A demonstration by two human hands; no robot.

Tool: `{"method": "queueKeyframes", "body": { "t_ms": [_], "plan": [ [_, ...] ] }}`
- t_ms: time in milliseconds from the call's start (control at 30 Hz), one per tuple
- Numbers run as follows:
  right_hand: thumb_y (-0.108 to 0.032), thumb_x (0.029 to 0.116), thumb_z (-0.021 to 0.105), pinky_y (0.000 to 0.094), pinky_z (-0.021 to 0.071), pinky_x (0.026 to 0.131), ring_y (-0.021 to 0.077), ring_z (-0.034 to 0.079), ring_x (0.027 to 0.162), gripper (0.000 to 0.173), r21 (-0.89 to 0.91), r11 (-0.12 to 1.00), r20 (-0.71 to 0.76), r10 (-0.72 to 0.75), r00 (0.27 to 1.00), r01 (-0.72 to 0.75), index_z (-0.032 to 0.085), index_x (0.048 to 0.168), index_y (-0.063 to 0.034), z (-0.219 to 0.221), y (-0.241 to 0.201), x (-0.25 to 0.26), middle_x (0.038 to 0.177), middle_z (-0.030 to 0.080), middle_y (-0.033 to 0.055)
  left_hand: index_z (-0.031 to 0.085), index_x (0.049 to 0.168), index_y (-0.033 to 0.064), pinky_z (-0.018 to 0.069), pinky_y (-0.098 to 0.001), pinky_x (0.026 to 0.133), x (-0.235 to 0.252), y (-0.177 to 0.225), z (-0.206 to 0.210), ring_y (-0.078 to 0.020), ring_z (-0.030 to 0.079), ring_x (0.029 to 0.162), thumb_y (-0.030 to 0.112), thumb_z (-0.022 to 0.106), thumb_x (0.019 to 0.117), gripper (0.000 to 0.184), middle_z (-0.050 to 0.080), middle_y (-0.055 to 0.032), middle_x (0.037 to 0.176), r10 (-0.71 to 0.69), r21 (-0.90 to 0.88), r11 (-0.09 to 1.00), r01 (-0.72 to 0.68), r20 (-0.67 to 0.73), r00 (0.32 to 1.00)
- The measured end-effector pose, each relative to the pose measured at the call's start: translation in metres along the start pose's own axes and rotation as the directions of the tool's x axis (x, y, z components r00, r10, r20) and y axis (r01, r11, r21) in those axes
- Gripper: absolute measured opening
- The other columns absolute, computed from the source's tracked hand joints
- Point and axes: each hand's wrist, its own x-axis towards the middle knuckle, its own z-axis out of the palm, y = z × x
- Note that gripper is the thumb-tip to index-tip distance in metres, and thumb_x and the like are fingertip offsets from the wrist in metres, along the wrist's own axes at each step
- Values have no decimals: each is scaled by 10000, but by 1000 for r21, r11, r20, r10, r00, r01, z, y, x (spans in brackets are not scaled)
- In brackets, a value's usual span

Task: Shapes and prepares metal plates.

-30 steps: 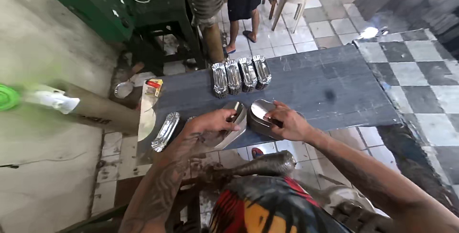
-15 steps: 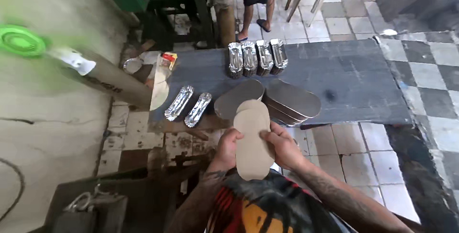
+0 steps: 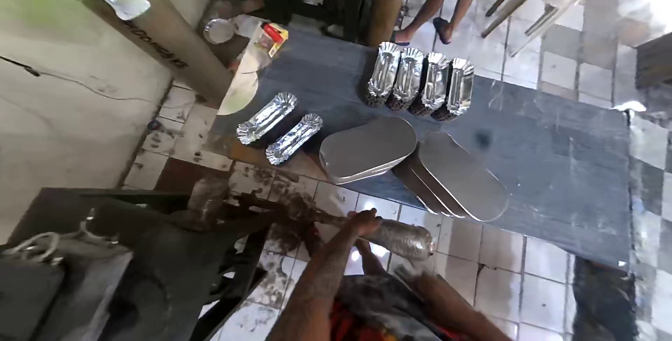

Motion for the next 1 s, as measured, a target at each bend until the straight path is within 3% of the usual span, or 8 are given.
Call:
{"method": "queueKeyframes", "body": {
  "t_ms": [133, 367, 533, 633, 667, 767, 867, 1000],
  "plan": [
    [-271, 1048, 550, 547, 452, 1101, 396, 603, 1267, 380, 117, 985, -31, 133, 991, -128, 650, 1328, -35, 55, 15, -4, 1315, 658, 222, 697, 1254, 63, 425, -609, 1066, -10, 24, -2, -338, 584, 1287, 524, 373, 1052, 598, 652, -173, 1338, -213, -130, 969, 210, -14, 977],
    [-131, 1040, 544, 571, 419, 1125, 441, 561, 1306, 371, 51, 991, 11, -125, 992, 124, 605, 1381, 1, 38, 1, 2, 1360, 618, 266, 639, 1274, -32, 438, -612, 1051, -147, 24, -75, -388, 599, 1235, 395, 328, 1116, 551, 638, -263, 1279, 5, -125, 991, -37, -241, 970],
    [-172, 1004, 611, 509, 458, 1119, 387, 614, 1253, 390, 57, 949, -25, -308, 951, 309, 637, 1340, 24, 9, -15, 16, 1322, 641, 262, 598, 1313, 74, 559, -294, 875, -321, -2, -131, -80, 650, 959, 372, 387, 1106, 420, 683, -44, 1097, -112, -551, 631, -547, -762, 638],
    [-186, 984, 639, 485, 486, 1094, 335, 637, 1223, 392, 84, 912, -64, -397, 916, 401, 648, 1323, 11, -1, -36, 41, 1302, 659, 231, 590, 1247, 88, 553, -283, 825, -367, -38, -171, -57, 626, 916, 310, 382, 1103, 336, 657, -2, 1032, -329, -414, 469, -780, -902, 281],
    [-182, 974, 633, 479, 488, 1088, 318, 637, 1220, 389, 107, 902, -99, -410, 907, 419, 655, 1310, 14, -5, -53, 50, 1299, 661, 223, 562, 1317, 85, 543, -319, 902, -372, -49, -167, -87, 621, 1024, 306, 340, 1110, 376, 651, -32, 1148, -312, -342, 551, -761, -930, 193],
    [-118, 948, 622, 460, 514, 1060, 280, 651, 1184, 353, 148, 861, -236, -447, 863, 487, 665, 1265, 31, -13, -118, 76, 1260, 676, 206, 503, 1456, 38, 449, -519, 1110, -387, -89, -107, -282, 564, 1305, 388, 287, 1129, 526, 571, -177, 1425, -221, -286, 922, -263, -942, 252],
    [-22, 928, 611, 448, 528, 1043, 269, 660, 1163, 321, 99, 779, -392, -541, 744, 619, 658, 1232, 71, -21, -203, 99, 1229, 682, 221, 528, 1448, 59, 436, -703, 1024, -433, -168, -74, -453, 595, 1234, 661, 340, 1038, 752, 627, -259, 1323, -547, -492, 830, 261, -810, 213],
    [32, 931, 553, 447, 530, 1029, 314, 665, 1148, 298, -233, 528, -468, -797, 382, 817, 684, 1194, 86, -19, -327, 119, 1193, 694, 240, 663, 1263, 46, 491, -635, 974, -503, -196, -34, -403, 658, 1094, 489, 411, 1086, 540, 687, -234, 1139, -496, -416, 866, 278, -784, 373]
  ]
}}
